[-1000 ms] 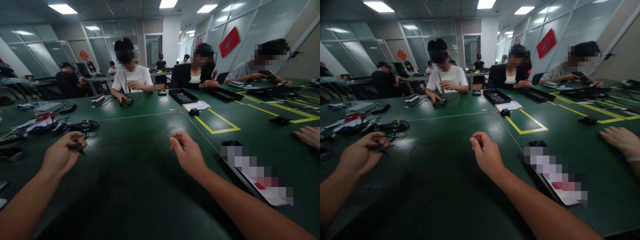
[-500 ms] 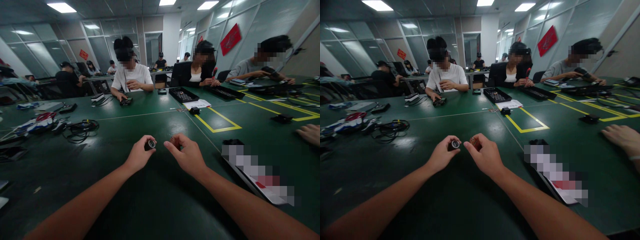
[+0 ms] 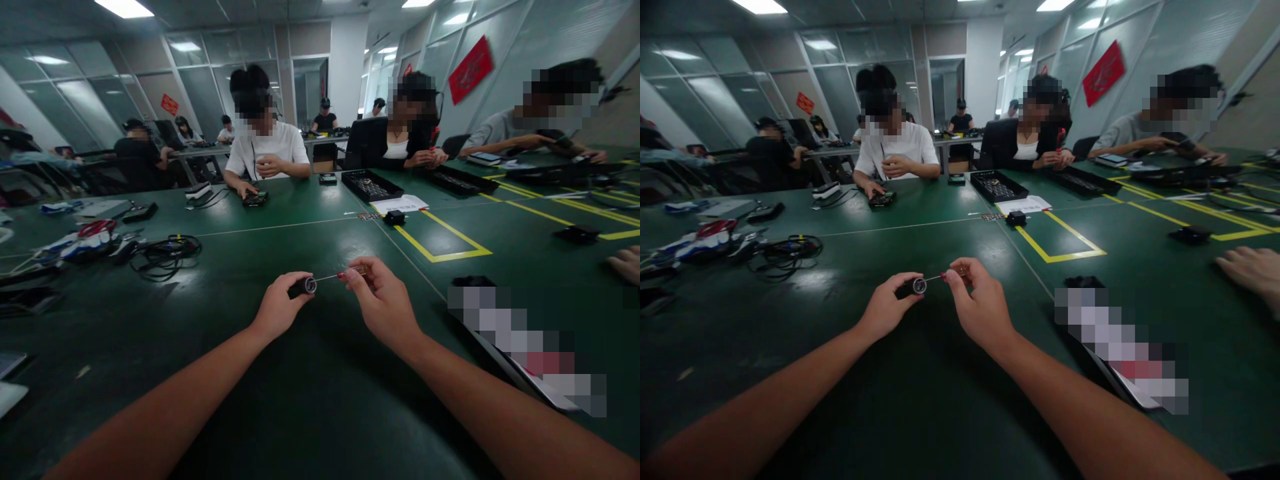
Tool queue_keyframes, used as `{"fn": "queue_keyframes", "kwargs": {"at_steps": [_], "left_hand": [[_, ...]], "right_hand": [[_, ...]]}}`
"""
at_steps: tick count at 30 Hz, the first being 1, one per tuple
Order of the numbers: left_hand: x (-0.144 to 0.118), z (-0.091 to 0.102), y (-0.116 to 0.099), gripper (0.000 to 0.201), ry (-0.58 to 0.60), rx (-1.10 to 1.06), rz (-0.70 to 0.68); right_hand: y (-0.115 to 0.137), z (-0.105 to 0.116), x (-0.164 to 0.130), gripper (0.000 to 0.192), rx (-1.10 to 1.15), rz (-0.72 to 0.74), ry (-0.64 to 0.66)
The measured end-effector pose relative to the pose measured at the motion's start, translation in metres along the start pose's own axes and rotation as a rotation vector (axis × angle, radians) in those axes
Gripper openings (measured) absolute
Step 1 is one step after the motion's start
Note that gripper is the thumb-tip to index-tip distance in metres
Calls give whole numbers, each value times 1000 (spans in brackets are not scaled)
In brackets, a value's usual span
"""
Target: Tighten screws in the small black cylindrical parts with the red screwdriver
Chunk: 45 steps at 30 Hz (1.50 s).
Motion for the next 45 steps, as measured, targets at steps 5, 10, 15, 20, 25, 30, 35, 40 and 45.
{"fn": "queue_keyframes", "kwargs": {"at_steps": [5,10,15,20,25,30,35,40,45], "left_hand": [[0,-1,-3,41,18,-45,-11],[0,-2,-1,43,31,-93,-10],[1,-3,3,44,43,-130,4],[1,-5,6,44,47,-146,19],[0,-6,1,44,62,-91,-15],[0,-4,0,43,44,-81,-14],[0,-4,-1,43,48,-69,-30],[-1,-5,-1,44,57,-61,-18],[-1,-5,-2,43,65,-53,-17]], "right_hand": [[-1,-2,0,21,-61,-9,22],[4,1,1,20,-113,2,11],[7,-7,-2,19,-112,33,100],[21,-17,-9,20,-106,138,210],[16,-8,-8,30,-125,63,94],[13,-4,-5,22,-131,71,34],[8,-4,-5,37,-130,21,63],[10,-4,-6,25,-118,41,38],[6,-4,-5,27,-98,23,50]]}}
Point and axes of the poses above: each hand's wrist, its own x-axis towards the middle knuckle, its own z-axis out of the back of the hand, y = z × x, the point moved 10 cm from there along x, towards the middle knuckle, and after that the axes turned 4 degrees about x, right-handed, at the moved point
